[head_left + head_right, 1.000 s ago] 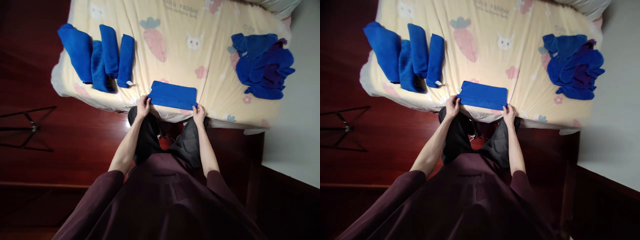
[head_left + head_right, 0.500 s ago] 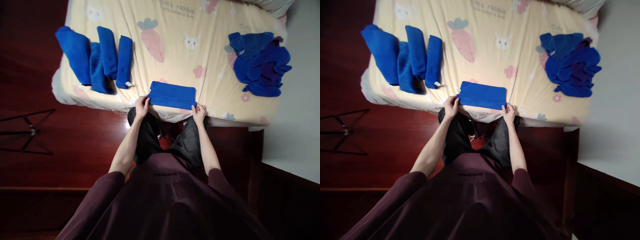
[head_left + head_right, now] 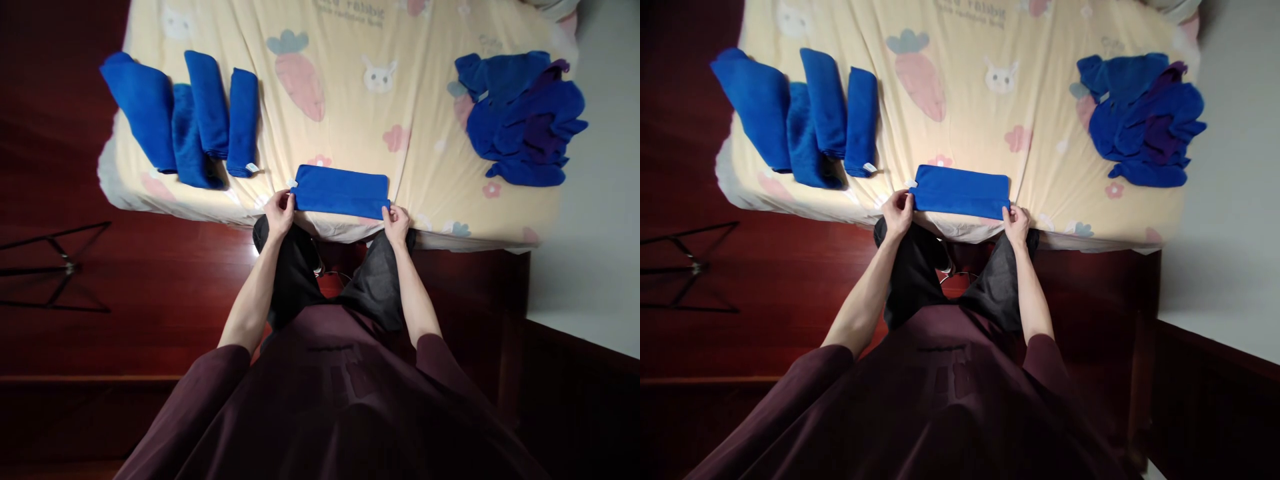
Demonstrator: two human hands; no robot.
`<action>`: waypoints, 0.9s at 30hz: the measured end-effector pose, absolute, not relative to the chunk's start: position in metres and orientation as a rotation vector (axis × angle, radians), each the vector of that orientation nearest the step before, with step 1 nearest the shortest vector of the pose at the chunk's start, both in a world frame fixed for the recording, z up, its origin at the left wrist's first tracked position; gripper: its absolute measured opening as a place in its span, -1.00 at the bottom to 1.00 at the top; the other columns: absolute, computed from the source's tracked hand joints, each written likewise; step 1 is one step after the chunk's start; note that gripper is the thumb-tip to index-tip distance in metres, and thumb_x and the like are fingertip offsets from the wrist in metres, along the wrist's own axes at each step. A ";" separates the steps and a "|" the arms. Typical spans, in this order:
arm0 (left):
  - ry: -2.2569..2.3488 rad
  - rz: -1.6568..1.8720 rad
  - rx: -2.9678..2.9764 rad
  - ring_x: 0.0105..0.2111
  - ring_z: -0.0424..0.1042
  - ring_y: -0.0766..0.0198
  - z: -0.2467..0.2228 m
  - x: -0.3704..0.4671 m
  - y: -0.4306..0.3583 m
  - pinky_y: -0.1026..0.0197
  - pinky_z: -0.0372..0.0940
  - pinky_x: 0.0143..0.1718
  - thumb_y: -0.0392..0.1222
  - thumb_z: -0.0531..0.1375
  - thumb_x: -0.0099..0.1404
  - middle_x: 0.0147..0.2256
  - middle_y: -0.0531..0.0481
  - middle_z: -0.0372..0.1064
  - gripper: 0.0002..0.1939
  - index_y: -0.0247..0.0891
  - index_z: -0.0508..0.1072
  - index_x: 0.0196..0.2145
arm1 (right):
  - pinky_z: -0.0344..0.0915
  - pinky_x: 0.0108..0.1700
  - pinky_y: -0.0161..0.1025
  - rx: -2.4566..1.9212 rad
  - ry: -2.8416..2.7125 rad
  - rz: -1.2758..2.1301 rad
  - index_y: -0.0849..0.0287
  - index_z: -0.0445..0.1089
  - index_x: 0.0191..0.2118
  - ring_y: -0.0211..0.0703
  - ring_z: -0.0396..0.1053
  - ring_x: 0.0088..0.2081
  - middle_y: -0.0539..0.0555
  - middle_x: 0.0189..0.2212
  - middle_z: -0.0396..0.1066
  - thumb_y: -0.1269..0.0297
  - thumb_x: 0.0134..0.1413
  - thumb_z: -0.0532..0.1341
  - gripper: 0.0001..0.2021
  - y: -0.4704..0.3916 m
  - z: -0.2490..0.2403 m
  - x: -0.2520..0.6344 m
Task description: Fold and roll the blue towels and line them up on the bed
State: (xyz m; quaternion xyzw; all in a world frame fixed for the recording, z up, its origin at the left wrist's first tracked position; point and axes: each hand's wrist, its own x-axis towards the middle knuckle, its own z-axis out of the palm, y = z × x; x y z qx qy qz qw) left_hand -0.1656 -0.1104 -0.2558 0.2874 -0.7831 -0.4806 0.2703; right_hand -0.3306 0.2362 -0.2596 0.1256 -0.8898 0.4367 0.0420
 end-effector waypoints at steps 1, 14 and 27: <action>-2.107 -1.295 0.776 -0.27 0.56 0.17 -0.255 -0.166 -0.110 0.13 0.47 -0.16 0.24 0.25 0.48 -0.25 -0.13 0.60 -0.52 -0.28 0.60 -0.05 | 0.47 -0.07 -0.05 0.382 -2.719 1.353 0.16 0.57 -0.17 -0.02 0.42 -0.27 0.13 -0.34 0.47 -0.25 0.31 0.26 -0.51 0.236 -0.259 -0.330; -2.099 -1.329 0.761 -0.40 0.43 0.26 -0.251 -0.162 -0.107 0.20 0.37 -0.30 0.07 0.29 0.41 -0.37 0.00 0.48 -0.71 -0.22 0.51 -0.14 | 0.36 -0.23 -0.12 0.509 -2.617 1.487 0.14 0.47 0.02 -0.15 0.20 -0.44 -0.07 -0.49 0.24 -0.24 0.29 0.26 -0.49 0.240 -0.250 -0.322; -2.241 -1.095 0.618 0.09 0.45 -0.02 -0.250 -0.160 -0.108 -0.08 0.37 0.18 -0.06 0.28 0.41 0.07 -0.26 0.46 -0.70 -0.19 0.52 0.04 | 0.48 0.16 0.07 0.632 -2.615 1.321 0.12 0.49 0.05 0.06 0.46 -0.02 0.25 0.01 0.48 -0.01 0.32 0.28 -0.65 0.236 -0.240 -0.322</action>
